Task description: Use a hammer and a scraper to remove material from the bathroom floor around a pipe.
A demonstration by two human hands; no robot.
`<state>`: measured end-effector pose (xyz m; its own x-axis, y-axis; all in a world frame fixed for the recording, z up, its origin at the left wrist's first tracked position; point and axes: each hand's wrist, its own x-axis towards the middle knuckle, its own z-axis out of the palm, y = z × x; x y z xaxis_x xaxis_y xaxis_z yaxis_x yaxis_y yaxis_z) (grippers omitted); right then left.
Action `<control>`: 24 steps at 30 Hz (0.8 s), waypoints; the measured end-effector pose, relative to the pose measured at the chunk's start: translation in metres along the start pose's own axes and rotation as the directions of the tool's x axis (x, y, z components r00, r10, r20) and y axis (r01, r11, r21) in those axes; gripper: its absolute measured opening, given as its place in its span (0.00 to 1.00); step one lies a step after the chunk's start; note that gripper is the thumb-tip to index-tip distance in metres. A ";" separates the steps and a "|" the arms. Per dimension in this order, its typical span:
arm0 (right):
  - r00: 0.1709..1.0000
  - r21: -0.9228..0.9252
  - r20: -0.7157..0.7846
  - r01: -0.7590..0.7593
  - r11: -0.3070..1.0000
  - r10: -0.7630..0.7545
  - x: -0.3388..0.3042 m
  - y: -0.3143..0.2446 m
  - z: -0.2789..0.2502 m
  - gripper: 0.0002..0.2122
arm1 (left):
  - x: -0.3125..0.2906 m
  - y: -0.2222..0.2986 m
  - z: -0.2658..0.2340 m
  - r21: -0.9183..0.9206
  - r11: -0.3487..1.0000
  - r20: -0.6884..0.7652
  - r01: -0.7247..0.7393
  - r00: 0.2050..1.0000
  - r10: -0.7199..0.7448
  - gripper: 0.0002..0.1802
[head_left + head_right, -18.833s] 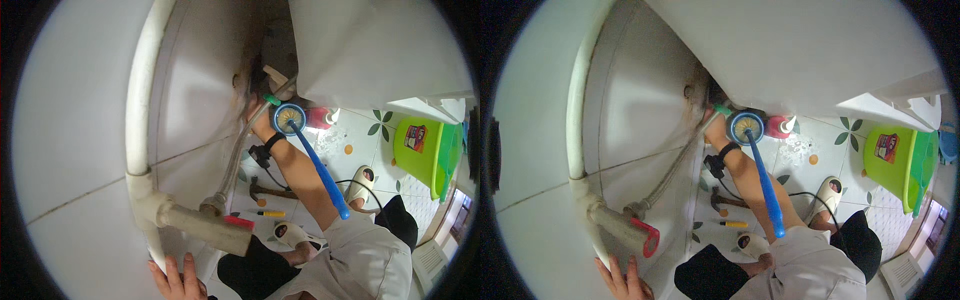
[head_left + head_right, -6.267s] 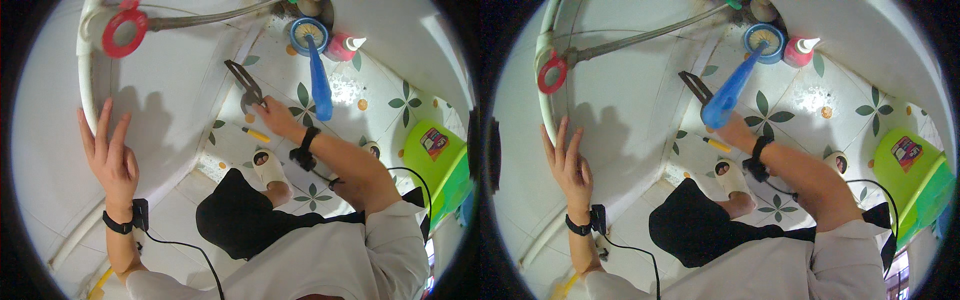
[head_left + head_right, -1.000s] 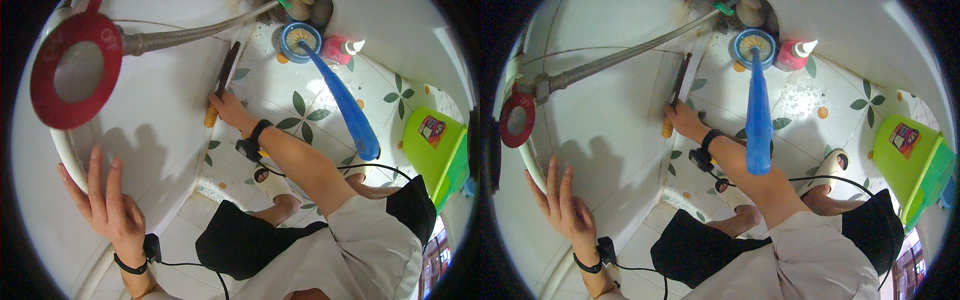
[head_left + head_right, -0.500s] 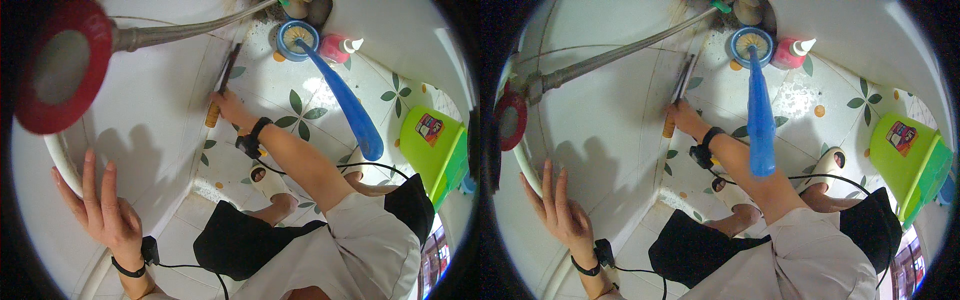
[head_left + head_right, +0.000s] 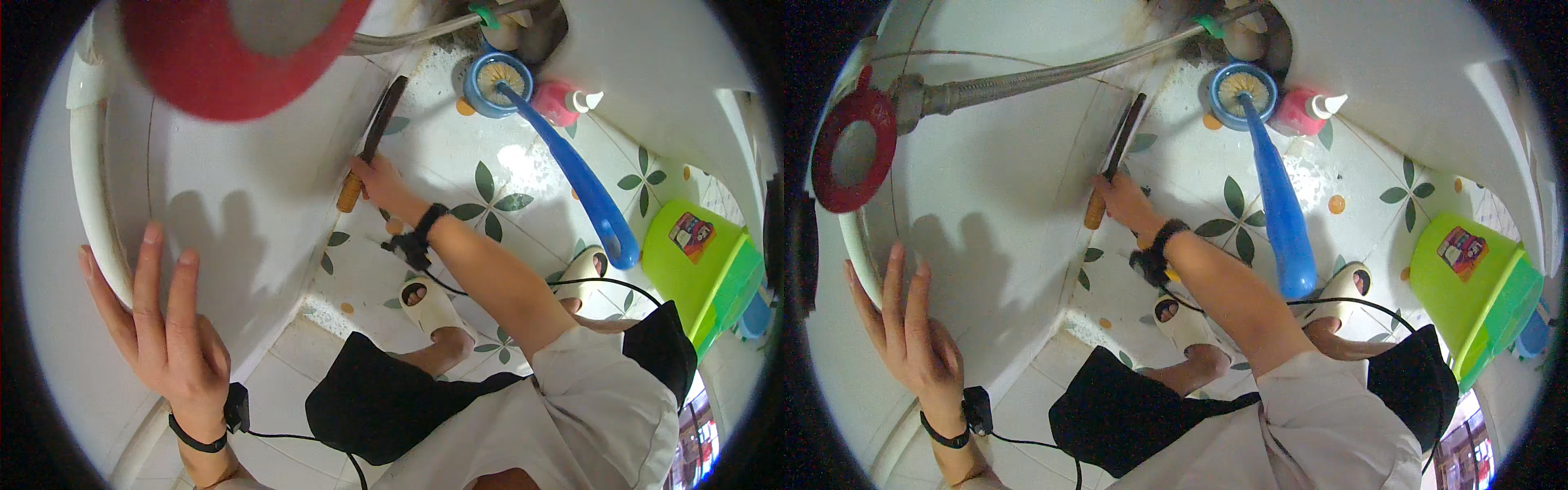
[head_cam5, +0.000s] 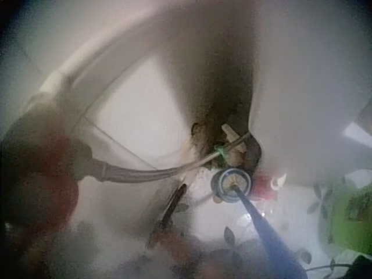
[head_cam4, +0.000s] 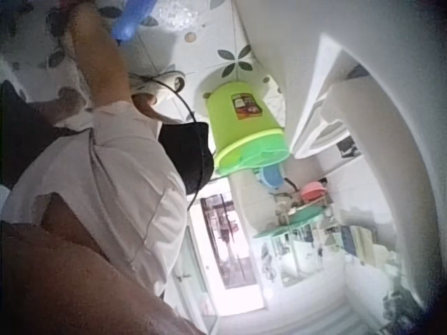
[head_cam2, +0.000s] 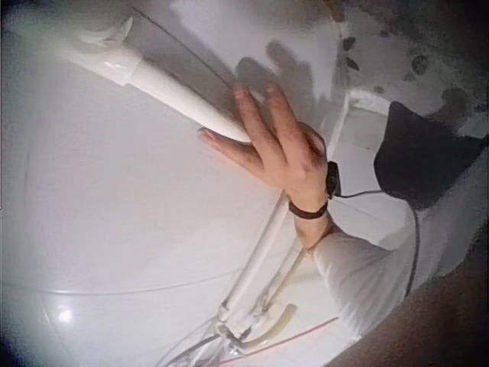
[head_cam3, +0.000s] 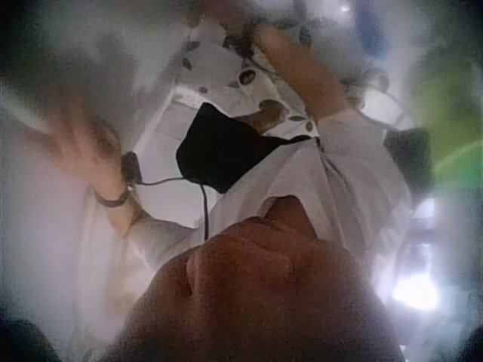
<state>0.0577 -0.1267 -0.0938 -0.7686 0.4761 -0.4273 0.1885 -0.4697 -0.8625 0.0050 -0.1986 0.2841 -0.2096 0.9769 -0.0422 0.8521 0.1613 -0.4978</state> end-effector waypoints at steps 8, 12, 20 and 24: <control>0.993 0.218 0.013 -0.118 0.969 0.119 -0.023 -0.023 -0.009 0.14 | -0.002 -0.002 0.000 -0.037 0.999 -0.010 0.011 1.000 -0.011 0.24; 0.992 0.091 0.068 -0.111 0.990 0.105 -0.019 -0.019 0.001 0.15 | -0.003 -0.002 -0.001 -0.028 1.000 -0.015 -0.014 1.000 0.014 0.25; 0.999 0.065 0.004 -0.035 0.997 0.035 -0.020 -0.014 0.017 0.18 | 0.002 0.002 -0.005 -0.030 1.000 0.007 0.001 1.000 -0.001 0.26; 0.988 -0.064 0.030 0.150 0.987 -0.149 -0.022 -0.005 0.015 0.15 | 0.003 0.001 -0.004 -0.031 1.000 -0.003 -0.002 1.000 0.002 0.26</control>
<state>0.0646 -0.1460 -0.0756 -0.8058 0.5186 -0.2859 0.1094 -0.3442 -0.9325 0.0072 -0.1954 0.2871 -0.2062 0.9777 -0.0405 0.8668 0.1633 -0.4711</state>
